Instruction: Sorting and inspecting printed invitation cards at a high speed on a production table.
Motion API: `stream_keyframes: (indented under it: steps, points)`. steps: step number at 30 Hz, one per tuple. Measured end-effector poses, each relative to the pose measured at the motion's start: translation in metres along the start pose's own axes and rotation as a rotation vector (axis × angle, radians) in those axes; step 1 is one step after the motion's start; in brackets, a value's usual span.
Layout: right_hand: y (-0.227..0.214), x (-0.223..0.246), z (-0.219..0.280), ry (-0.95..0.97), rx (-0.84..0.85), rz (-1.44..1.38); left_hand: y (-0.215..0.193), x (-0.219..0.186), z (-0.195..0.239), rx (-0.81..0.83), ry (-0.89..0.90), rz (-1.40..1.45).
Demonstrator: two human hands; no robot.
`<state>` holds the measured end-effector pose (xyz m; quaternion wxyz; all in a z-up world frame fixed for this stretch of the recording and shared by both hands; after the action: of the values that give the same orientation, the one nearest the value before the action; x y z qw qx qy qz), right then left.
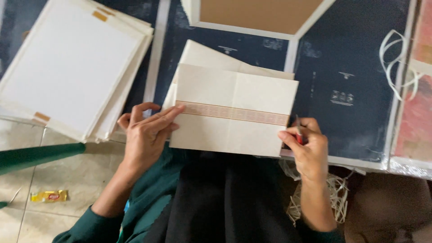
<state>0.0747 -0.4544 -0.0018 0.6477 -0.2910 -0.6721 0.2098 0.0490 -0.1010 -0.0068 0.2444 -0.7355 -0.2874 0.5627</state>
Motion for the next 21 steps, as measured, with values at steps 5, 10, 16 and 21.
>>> stream_keyframes:
  steps: [5,10,16,21]
  points:
    - [0.005,-0.002,0.001,0.015,-0.02,-0.107,0.002,-0.001,0.003,-0.047,-0.058,-0.005]
    - [0.003,-0.007,0.0,-0.013,-0.001,-0.032,0.0,-0.005,0.0,-0.04,-0.039,-0.024]
    - [0.003,-0.014,0.002,-0.081,0.056,0.1,0.003,0.001,0.005,-0.117,-0.004,-0.147]
    - [0.005,-0.004,0.006,-0.002,0.032,0.018,0.0,-0.004,0.006,-0.137,0.011,-0.192]
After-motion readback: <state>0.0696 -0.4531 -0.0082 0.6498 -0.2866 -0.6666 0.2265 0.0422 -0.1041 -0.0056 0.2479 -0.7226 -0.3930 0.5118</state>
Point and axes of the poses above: each hand's wrist, its own z-axis away from the middle knuckle, its own y-axis out of the palm, x = y × z, the point moved 2 cm from there along -z, towards the middle knuckle, and after that the axes turned 3 degrees about -x, right-handed, at the moved point
